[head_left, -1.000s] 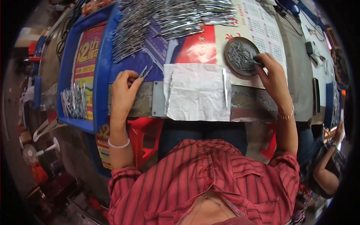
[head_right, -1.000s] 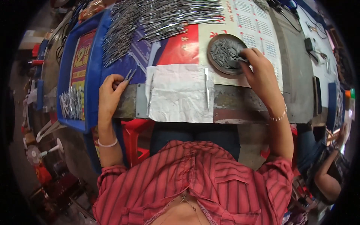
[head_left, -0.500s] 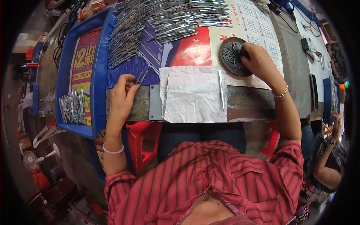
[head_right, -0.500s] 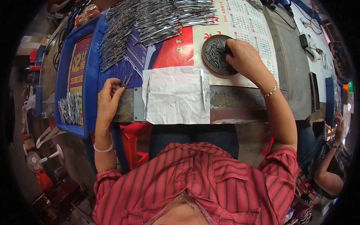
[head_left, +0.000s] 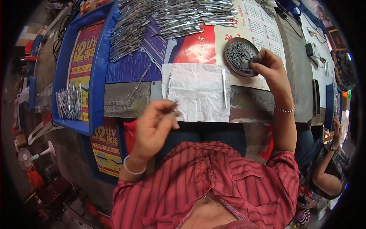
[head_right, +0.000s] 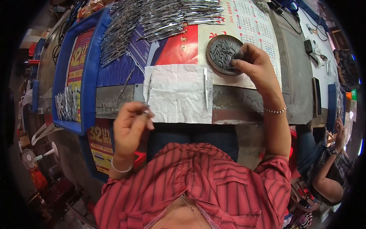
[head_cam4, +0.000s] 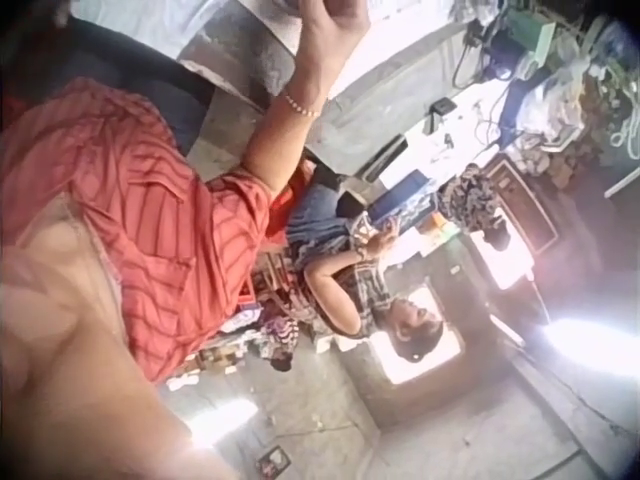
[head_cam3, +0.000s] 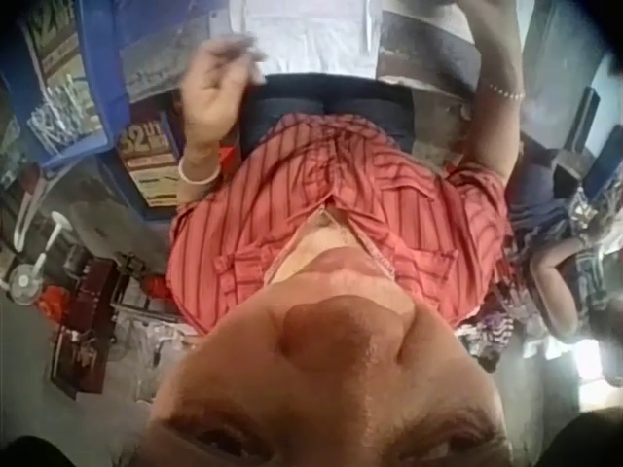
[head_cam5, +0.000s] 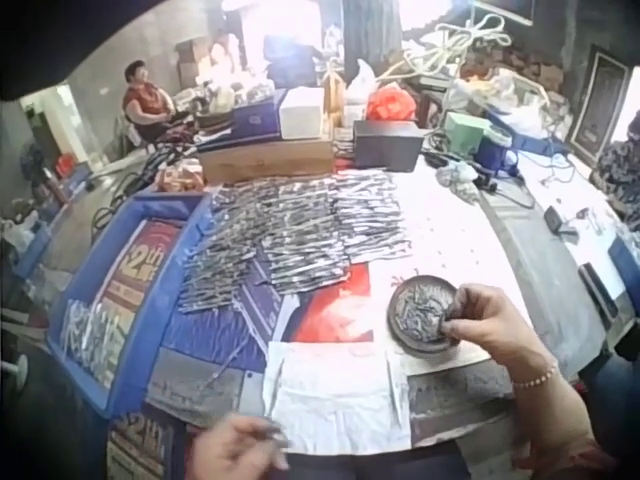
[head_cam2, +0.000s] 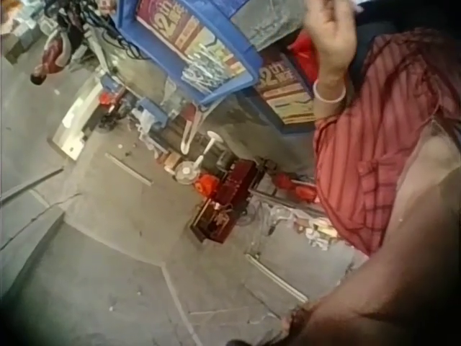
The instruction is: Manually assembling or sorting small metal pins and tweezers at a workbench.
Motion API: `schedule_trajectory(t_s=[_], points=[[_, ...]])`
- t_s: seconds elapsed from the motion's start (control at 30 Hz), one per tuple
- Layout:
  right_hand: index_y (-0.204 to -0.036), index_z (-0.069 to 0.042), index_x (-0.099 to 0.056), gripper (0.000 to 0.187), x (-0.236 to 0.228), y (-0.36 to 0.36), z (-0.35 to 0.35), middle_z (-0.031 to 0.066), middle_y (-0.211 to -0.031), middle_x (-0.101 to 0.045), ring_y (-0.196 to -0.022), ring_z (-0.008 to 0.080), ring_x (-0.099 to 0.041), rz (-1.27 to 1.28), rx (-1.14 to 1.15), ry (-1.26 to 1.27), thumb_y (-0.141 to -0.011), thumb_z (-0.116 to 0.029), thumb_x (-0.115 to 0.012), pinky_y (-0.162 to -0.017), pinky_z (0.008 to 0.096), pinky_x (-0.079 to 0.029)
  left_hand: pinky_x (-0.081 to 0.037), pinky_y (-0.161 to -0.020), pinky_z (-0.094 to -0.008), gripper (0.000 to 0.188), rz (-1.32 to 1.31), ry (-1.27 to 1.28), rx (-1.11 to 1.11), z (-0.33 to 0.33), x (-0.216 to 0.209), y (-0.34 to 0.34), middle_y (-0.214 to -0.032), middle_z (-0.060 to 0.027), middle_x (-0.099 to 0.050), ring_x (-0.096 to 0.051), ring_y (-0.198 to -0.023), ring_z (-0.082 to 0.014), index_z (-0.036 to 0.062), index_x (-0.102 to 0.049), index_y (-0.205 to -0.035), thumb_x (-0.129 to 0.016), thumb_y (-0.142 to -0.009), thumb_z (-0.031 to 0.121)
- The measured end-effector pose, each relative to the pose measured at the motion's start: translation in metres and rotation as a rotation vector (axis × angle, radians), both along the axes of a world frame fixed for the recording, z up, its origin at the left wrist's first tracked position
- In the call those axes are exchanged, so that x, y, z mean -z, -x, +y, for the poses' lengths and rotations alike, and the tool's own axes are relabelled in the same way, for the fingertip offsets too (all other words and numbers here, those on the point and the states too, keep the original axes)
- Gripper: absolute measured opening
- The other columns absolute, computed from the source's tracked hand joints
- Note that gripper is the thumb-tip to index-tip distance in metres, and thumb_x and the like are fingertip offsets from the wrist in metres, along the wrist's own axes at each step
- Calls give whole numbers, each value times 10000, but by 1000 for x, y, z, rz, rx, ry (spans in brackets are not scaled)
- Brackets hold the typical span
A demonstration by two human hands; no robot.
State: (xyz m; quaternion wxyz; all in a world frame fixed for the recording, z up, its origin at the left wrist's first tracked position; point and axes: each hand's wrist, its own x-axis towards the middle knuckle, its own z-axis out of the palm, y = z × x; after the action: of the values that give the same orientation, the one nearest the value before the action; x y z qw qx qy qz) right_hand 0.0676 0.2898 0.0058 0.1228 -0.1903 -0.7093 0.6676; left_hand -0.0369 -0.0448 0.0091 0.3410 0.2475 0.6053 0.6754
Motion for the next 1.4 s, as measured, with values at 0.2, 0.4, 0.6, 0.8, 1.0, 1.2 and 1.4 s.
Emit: schedule_trajectory(t_s=[0.2, 0.4, 0.6, 0.8, 1.0, 1.2, 1.4], points=[[-1012, 18, -613, 197, -25, -25, -68, 27, -850, -620, -713, 70, -565, -77, -94, 130, -818, 5, -650, -614, 207, -463, -414, -584, -184, 159, -123, 7, 151, 29, 12, -27, -817, -13, -576, -490, -654, -37, -2, -520, -1069, -546, -920, 47], [-984, 44, -606, 171, -27, -36, -95, 36, -871, -592, -791, 77, -553, -18, -327, 281, -828, 72, -541, -702, 210, -438, -452, -605, -249, 130, 60, 51, 174, 41, 14, -32, -786, -70, -570, -543, -660, -112, -9, -562, -975, -613, -882, 67], [-956, 34, -567, 153, -21, -37, -103, 34, -879, -575, -800, 75, -529, 21, -294, 430, -805, 39, -542, -717, 217, -425, -459, -611, -269, 115, 295, 53, 182, 37, 14, -30, -817, -81, -574, -564, -672, -153, -6, -582, -942, -635, -848, 36], [-952, 19, -546, 173, -23, -34, -107, 11, -866, -544, -809, 66, -507, 46, -284, 420, -782, 48, -553, -716, 211, -414, -461, -617, -275, 135, 376, 22, 193, 39, 12, -30, -814, -87, -578, -578, -689, -184, -2, -583, -944, -643, -823, 0], [-942, 11, -537, 181, -23, -33, -108, 0, -857, -530, -800, 58, -495, 25, -289, 421, -769, 58, -559, -703, 202, -403, -464, -631, -286, 146, 384, 12, 202, 38, 11, -27, -815, -91, -582, -580, -694, -201, -3, -578, -949, -639, -817, -12], [-937, 12, -537, 181, -23, -30, -110, -4, -849, -530, -785, 57, -493, -10, -287, 435, -764, 55, -565, -695, 200, -401, -446, -615, -234, 100, 431, -10, 176, 38, 13, -26, -821, -65, -603, -568, -689, -126, -5, -574, -929, -628, -849, 19], [-929, 10, -538, 172, -21, -28, -110, -5, -838, -531, -775, 53, -493, 3, -260, 462, -764, 45, -575, -684, 198, -403, -458, -605, -281, 143, 427, -1, 187, 37, 13, -23, -804, -94, -574, -569, -666, -200, -6, -573, -947, -632, -817, -22]])
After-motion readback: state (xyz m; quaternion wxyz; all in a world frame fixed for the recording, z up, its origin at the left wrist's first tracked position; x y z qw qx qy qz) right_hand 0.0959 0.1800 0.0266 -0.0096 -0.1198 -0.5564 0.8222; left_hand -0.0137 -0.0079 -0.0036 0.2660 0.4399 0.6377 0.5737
